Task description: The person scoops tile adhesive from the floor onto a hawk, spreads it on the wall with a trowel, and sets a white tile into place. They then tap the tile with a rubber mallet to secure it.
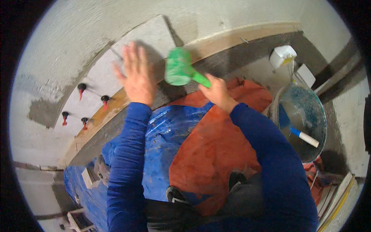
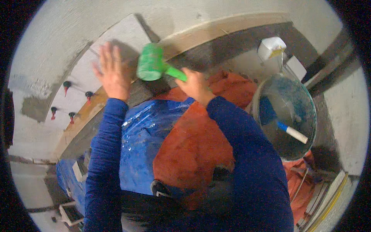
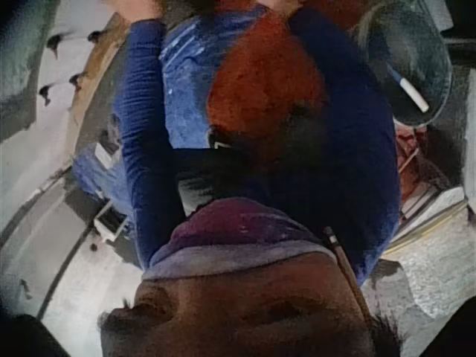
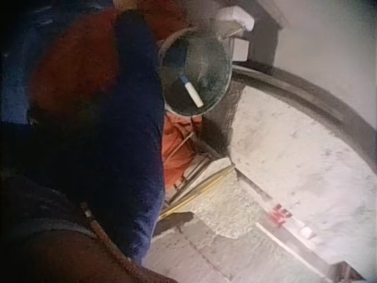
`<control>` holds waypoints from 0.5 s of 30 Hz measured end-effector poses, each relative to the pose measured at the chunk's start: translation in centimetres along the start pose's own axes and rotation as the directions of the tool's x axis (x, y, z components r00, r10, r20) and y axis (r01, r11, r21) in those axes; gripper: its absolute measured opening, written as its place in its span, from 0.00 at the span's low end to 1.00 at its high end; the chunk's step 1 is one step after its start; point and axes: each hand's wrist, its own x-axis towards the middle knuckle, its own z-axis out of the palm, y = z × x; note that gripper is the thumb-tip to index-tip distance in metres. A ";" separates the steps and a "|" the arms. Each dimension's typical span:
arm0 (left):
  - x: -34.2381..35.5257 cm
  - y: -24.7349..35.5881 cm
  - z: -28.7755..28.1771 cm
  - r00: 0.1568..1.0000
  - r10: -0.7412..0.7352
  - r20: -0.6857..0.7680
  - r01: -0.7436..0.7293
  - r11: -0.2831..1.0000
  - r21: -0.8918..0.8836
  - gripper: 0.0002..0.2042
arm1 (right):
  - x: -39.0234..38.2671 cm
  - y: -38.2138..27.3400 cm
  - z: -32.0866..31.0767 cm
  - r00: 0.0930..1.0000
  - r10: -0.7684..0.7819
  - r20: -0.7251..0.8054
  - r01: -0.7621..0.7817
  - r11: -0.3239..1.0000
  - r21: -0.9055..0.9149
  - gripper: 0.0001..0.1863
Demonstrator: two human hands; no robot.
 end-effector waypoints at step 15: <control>-5.8 -0.3 -1.4 0.920 -0.117 0.373 0.066 0.987 0.147 0.36 | 2.4 -5.6 -3.0 0.986 -0.015 0.166 0.053 0.973 -0.226 0.16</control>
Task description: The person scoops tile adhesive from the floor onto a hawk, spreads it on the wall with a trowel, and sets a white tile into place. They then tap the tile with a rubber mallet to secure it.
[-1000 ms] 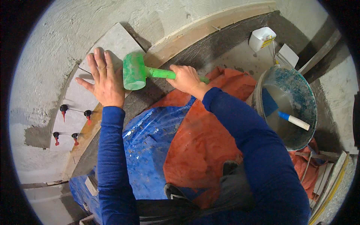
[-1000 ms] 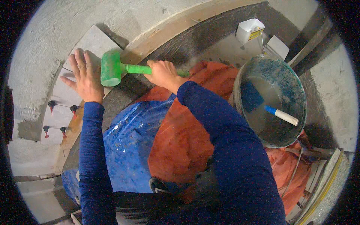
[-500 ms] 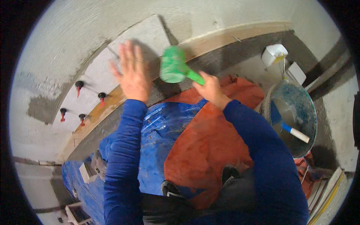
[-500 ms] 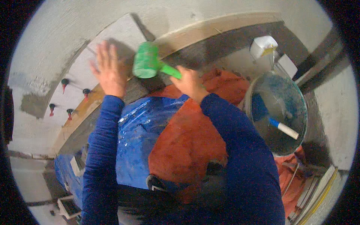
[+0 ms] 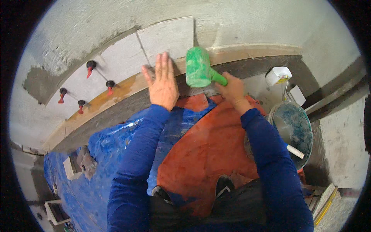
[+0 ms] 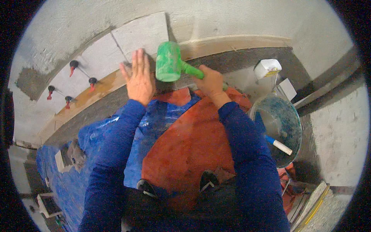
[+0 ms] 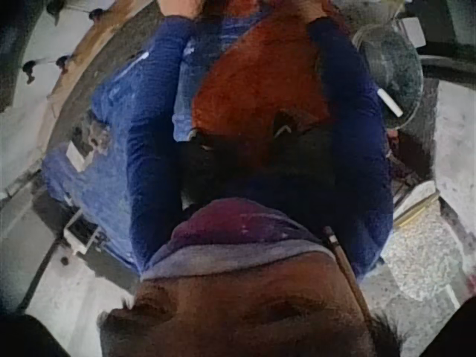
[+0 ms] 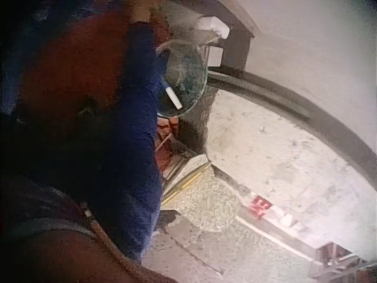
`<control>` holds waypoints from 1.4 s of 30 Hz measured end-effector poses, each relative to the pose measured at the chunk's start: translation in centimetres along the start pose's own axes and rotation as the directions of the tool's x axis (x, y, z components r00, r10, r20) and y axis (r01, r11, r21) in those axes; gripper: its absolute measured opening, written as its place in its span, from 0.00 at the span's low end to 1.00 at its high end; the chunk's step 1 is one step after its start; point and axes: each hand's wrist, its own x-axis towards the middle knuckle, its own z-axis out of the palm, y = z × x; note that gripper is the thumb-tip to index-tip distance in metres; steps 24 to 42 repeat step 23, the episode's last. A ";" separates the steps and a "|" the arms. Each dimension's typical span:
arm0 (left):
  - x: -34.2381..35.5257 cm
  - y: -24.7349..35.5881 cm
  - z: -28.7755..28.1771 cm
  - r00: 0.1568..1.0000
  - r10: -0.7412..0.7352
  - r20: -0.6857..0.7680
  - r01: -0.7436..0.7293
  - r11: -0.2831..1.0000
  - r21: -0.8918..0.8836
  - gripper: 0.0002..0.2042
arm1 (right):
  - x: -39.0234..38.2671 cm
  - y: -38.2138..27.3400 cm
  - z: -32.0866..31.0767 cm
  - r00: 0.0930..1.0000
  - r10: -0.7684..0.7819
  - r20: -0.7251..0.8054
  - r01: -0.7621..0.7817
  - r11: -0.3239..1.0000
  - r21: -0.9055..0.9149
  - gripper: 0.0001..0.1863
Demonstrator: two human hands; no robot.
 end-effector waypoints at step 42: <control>0.2 -0.4 -2.5 0.998 0.020 -0.055 -0.019 0.999 0.026 0.31 | 0.9 -2.7 0.2 0.999 0.032 -0.026 -0.032 0.999 -0.012 0.16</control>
